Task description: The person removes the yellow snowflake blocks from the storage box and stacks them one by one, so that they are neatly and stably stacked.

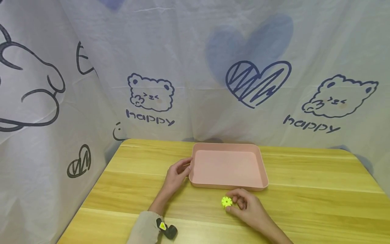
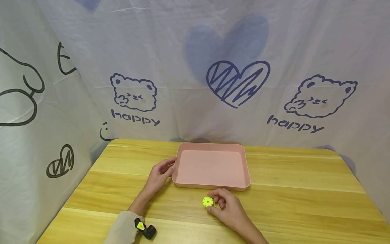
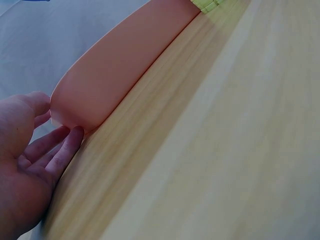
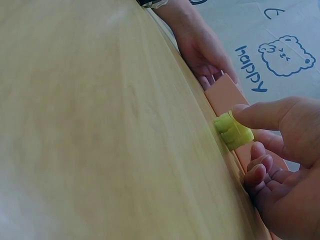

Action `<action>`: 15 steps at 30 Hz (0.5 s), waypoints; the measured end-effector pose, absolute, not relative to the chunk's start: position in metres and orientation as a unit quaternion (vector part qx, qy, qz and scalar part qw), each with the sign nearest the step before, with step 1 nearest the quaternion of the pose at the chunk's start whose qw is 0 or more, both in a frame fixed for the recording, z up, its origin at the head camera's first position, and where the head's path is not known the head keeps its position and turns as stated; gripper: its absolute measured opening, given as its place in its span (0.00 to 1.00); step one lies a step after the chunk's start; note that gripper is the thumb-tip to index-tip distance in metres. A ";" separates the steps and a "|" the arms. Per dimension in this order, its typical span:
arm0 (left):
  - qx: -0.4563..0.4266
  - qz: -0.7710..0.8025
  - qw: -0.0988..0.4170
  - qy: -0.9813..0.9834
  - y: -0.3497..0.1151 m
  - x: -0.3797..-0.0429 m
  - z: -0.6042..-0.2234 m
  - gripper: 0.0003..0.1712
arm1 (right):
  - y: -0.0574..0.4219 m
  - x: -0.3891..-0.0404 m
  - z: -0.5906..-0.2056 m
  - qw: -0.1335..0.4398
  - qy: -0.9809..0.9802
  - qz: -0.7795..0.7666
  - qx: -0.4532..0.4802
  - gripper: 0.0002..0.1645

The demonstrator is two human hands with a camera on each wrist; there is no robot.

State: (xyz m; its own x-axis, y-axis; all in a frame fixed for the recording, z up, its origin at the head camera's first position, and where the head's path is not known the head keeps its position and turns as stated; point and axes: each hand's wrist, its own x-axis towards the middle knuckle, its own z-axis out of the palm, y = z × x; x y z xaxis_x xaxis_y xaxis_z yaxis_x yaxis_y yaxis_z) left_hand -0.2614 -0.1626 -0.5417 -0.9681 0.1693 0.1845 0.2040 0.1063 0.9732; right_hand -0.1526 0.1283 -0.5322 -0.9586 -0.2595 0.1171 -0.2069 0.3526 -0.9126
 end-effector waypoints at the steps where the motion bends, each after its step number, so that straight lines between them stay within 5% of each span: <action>1: -0.126 -0.657 0.013 -0.743 -0.163 -0.261 -0.542 0.21 | 0.128 -0.153 -0.532 0.022 0.822 -0.550 -0.143 0.19; 15: -0.128 -0.659 0.013 -0.741 -0.162 -0.261 -0.541 0.21 | 0.128 -0.152 -0.533 0.005 0.820 -0.549 -0.159 0.18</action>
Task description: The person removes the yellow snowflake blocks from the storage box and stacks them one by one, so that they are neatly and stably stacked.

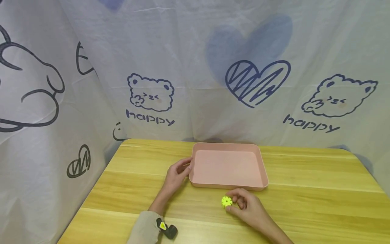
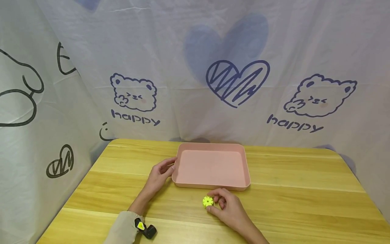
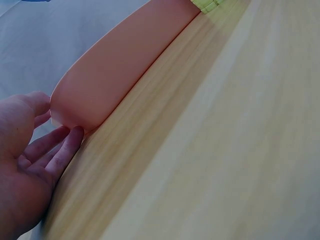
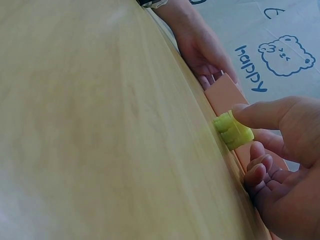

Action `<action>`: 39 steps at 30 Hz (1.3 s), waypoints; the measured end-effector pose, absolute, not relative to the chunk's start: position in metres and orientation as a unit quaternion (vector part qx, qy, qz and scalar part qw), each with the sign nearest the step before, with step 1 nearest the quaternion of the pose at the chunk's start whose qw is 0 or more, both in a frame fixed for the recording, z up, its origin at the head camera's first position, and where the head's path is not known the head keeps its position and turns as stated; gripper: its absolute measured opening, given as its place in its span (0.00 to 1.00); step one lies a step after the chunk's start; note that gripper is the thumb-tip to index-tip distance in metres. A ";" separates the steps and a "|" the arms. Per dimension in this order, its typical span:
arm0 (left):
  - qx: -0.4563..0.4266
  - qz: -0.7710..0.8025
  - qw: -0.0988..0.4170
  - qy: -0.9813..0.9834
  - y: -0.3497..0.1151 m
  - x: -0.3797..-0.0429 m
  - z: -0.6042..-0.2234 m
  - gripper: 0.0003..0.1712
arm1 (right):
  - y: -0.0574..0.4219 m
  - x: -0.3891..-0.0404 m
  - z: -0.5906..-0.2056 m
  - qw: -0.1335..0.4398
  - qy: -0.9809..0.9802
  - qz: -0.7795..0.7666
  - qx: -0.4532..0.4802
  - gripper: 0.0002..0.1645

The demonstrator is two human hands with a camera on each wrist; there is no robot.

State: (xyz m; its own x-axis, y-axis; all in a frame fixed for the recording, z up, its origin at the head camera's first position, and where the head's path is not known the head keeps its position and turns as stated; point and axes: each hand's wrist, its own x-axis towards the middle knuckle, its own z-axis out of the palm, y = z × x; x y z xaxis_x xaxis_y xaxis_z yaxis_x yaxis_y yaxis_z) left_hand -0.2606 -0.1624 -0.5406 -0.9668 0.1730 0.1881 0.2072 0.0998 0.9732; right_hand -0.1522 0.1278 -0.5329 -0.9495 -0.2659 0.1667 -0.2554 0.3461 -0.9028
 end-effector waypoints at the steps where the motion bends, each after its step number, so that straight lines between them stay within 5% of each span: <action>1: -0.128 -0.658 0.013 -0.742 -0.162 -0.260 -0.540 0.21 | 0.128 -0.152 -0.533 0.005 0.821 -0.548 -0.159 0.18; 26: -0.124 -0.655 0.009 -0.746 -0.163 -0.258 -0.548 0.21 | 0.139 -0.153 -0.528 0.043 0.803 -0.576 -0.147 0.18; 39: -0.135 -0.661 -0.003 -0.738 -0.167 -0.256 -0.552 0.22 | 0.176 -0.160 -0.498 -0.066 0.844 -0.505 -0.168 0.11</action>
